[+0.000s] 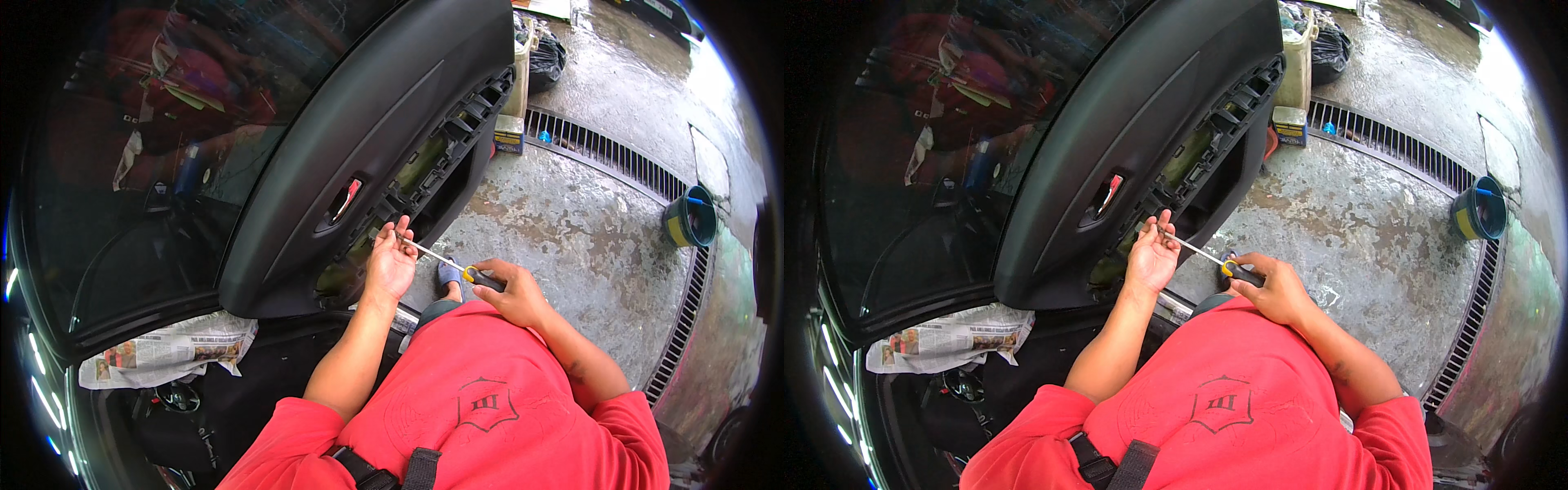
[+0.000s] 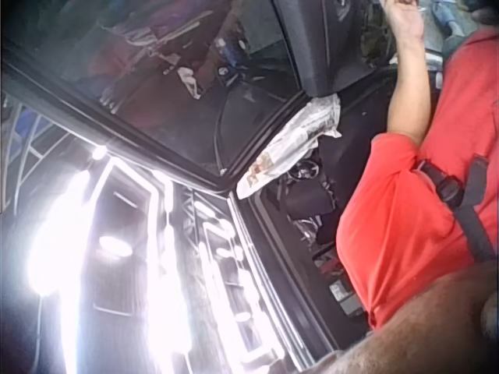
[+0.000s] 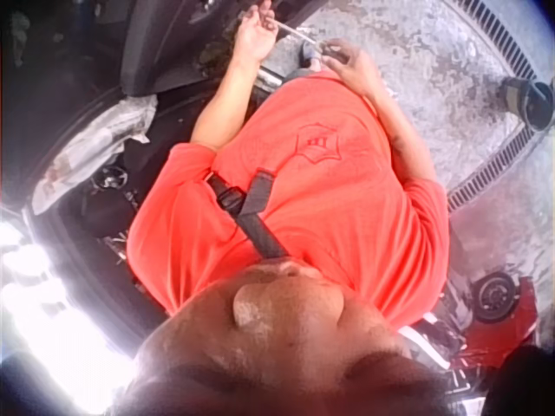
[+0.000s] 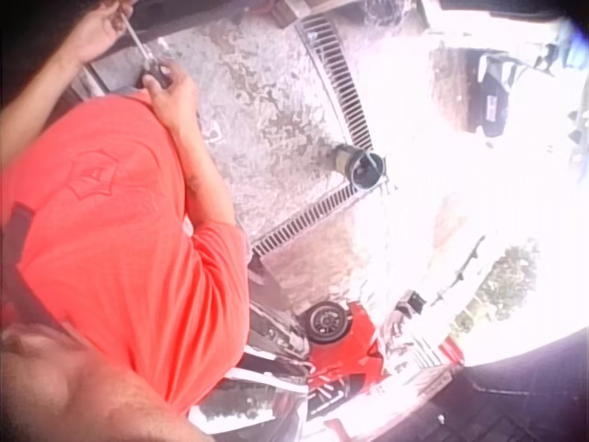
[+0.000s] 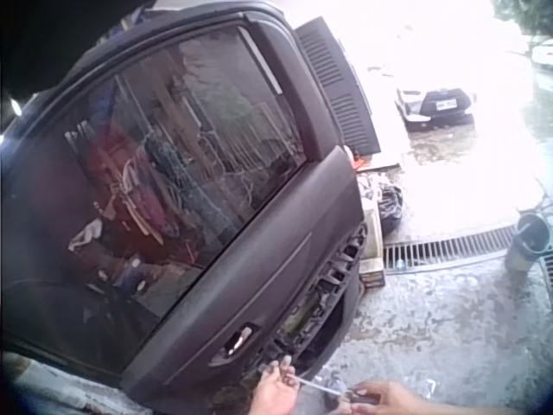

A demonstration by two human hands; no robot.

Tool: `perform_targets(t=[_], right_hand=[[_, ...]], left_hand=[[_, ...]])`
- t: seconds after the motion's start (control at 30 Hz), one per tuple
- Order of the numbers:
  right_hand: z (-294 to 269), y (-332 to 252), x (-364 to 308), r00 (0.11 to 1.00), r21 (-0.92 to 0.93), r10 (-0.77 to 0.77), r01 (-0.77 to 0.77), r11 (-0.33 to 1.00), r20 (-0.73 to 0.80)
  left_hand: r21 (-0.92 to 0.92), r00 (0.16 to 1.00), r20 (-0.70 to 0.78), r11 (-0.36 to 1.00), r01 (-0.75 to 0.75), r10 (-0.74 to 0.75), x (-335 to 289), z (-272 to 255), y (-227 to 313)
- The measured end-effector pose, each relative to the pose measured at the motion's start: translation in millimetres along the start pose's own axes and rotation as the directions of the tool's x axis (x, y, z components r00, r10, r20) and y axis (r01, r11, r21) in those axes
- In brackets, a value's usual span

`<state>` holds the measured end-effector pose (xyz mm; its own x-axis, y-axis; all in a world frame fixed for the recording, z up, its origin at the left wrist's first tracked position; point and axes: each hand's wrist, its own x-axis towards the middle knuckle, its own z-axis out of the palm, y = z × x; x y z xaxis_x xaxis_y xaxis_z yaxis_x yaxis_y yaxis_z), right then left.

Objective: The person uses a screwdriver to unscrew components from an interior car door panel, removes a small plastic piece, and tests the door handle operation.

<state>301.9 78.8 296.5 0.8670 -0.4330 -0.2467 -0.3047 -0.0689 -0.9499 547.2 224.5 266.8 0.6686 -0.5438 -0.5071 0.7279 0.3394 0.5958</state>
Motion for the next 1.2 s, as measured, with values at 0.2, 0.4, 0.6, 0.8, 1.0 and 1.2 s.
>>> perform_targets(t=[0.2,0.4,0.6,0.8,1.0,1.2], right_hand=[[1.4,1.9,2.5,0.999,0.087,0.013,-0.018,0.996,0.052],[11.3,16.6,5.8,0.963,0.469,0.156,-0.243,0.849,0.218],[57.4,74.1,20.6,0.998,0.399,-0.05,0.059,0.915,-0.034],[87.4,107.8,43.2,0.992,0.27,-0.066,0.094,0.958,-0.11],[78.1,176.4,10.8,0.992,0.381,-0.035,0.079,0.921,-0.121],[-5.8,363.5,-162.8,0.588,0.581,0.639,-0.323,0.747,-0.495]], left_hand=[[0.06,1.0,-0.025,0.998,-0.012,0.014,1.6,1.7,-3.5],[0.101,0.998,-0.023,0.993,-0.057,0.059,4.2,0.4,-6.2],[0.349,0.982,-0.161,0.936,-0.04,0.102,12.1,-0.2,-17.1],[0.612,0.96,-0.13,0.782,-0.119,0.248,26.5,-8.6,-14.8],[0.724,0.975,-0.202,0.684,0.089,0.087,-7.8,-38.3,-14.3],[0.841,0.926,-0.341,0.388,0.379,-0.164,-17.1,-88.8,-38.7]])
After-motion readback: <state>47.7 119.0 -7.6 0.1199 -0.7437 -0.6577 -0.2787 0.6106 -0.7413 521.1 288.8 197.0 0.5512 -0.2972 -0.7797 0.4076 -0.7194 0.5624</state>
